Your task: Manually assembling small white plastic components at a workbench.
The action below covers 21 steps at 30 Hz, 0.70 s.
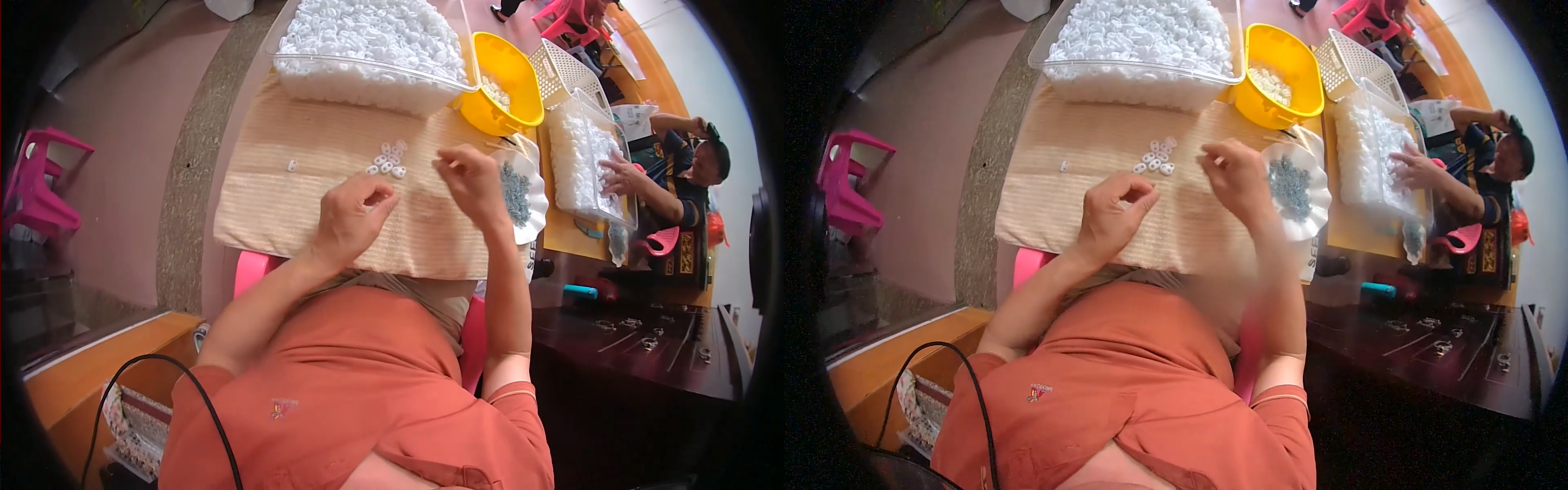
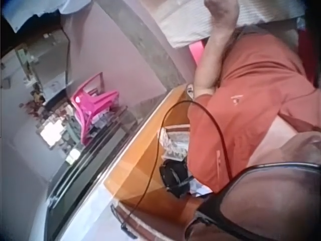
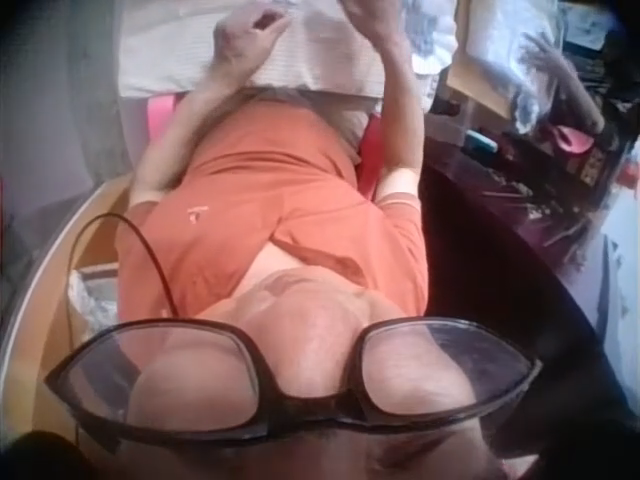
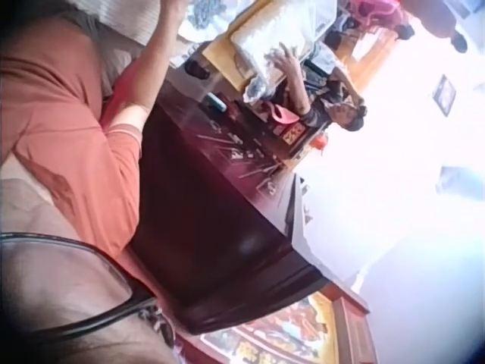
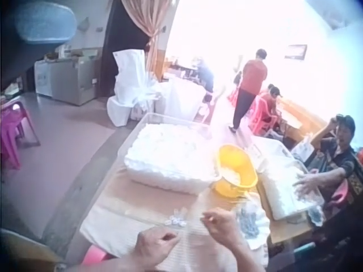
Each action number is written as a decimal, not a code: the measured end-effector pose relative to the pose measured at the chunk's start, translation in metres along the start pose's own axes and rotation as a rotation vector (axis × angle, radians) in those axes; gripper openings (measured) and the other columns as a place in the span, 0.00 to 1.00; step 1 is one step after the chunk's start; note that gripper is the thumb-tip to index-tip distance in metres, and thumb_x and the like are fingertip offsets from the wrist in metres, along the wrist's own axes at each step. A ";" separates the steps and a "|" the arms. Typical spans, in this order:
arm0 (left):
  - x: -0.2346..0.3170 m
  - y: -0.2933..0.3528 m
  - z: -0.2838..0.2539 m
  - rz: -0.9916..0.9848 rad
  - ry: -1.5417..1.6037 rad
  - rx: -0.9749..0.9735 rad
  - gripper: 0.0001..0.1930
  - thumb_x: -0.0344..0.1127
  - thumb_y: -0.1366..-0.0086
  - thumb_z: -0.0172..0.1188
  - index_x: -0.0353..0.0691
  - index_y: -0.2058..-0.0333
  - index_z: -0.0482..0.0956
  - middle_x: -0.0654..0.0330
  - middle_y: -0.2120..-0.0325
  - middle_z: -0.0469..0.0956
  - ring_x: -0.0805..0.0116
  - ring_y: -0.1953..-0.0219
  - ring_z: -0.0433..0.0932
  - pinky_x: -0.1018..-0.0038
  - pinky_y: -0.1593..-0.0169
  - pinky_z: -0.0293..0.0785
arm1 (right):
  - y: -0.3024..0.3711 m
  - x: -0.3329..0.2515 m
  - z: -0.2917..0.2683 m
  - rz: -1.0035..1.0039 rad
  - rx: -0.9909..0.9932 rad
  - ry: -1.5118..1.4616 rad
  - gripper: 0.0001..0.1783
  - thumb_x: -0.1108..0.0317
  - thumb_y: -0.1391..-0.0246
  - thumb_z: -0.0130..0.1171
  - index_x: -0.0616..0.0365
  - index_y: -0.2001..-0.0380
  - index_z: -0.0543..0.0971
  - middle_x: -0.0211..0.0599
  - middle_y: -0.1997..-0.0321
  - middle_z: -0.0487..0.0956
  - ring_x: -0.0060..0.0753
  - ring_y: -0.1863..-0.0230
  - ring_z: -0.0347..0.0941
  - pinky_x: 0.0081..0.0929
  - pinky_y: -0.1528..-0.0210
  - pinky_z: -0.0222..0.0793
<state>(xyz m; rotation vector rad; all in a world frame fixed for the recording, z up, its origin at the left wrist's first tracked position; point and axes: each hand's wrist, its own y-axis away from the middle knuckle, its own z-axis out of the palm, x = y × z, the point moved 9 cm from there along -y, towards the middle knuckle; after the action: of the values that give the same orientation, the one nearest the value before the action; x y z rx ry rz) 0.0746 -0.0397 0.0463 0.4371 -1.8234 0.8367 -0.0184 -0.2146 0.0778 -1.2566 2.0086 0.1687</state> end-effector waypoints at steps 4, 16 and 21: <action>0.011 -0.008 -0.023 0.126 -0.287 0.081 0.07 0.29 0.46 0.65 0.39 0.69 0.78 0.54 0.73 0.77 0.55 0.70 0.78 0.64 0.67 0.73 | 0.012 -0.008 0.026 -0.016 -0.068 0.032 0.09 0.71 0.50 0.64 0.63 0.64 0.82 0.40 0.73 0.80 0.26 0.75 0.73 0.24 0.71 0.69; -0.034 -0.028 -0.112 -0.289 -0.880 -0.035 0.11 0.40 0.44 0.65 0.38 0.69 0.81 0.50 0.64 0.79 0.50 0.58 0.77 0.59 0.55 0.73 | 0.054 0.001 0.007 0.054 -0.003 -0.065 0.07 0.76 0.48 0.62 0.66 0.65 0.80 0.34 0.74 0.79 0.16 0.77 0.68 0.17 0.74 0.64; -0.044 -0.025 -0.107 -0.290 -0.915 -0.109 0.10 0.39 0.44 0.63 0.39 0.69 0.82 0.48 0.67 0.79 0.48 0.61 0.78 0.57 0.57 0.74 | 0.059 0.004 -0.002 0.107 0.009 -0.076 0.08 0.74 0.51 0.63 0.63 0.65 0.82 0.42 0.68 0.81 0.33 0.72 0.77 0.26 0.66 0.72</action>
<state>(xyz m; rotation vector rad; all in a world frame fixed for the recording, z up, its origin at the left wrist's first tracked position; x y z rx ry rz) 0.1787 0.0164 0.0380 1.1109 -2.5214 0.3288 -0.0689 -0.1885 0.0607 -1.1214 2.0098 0.2544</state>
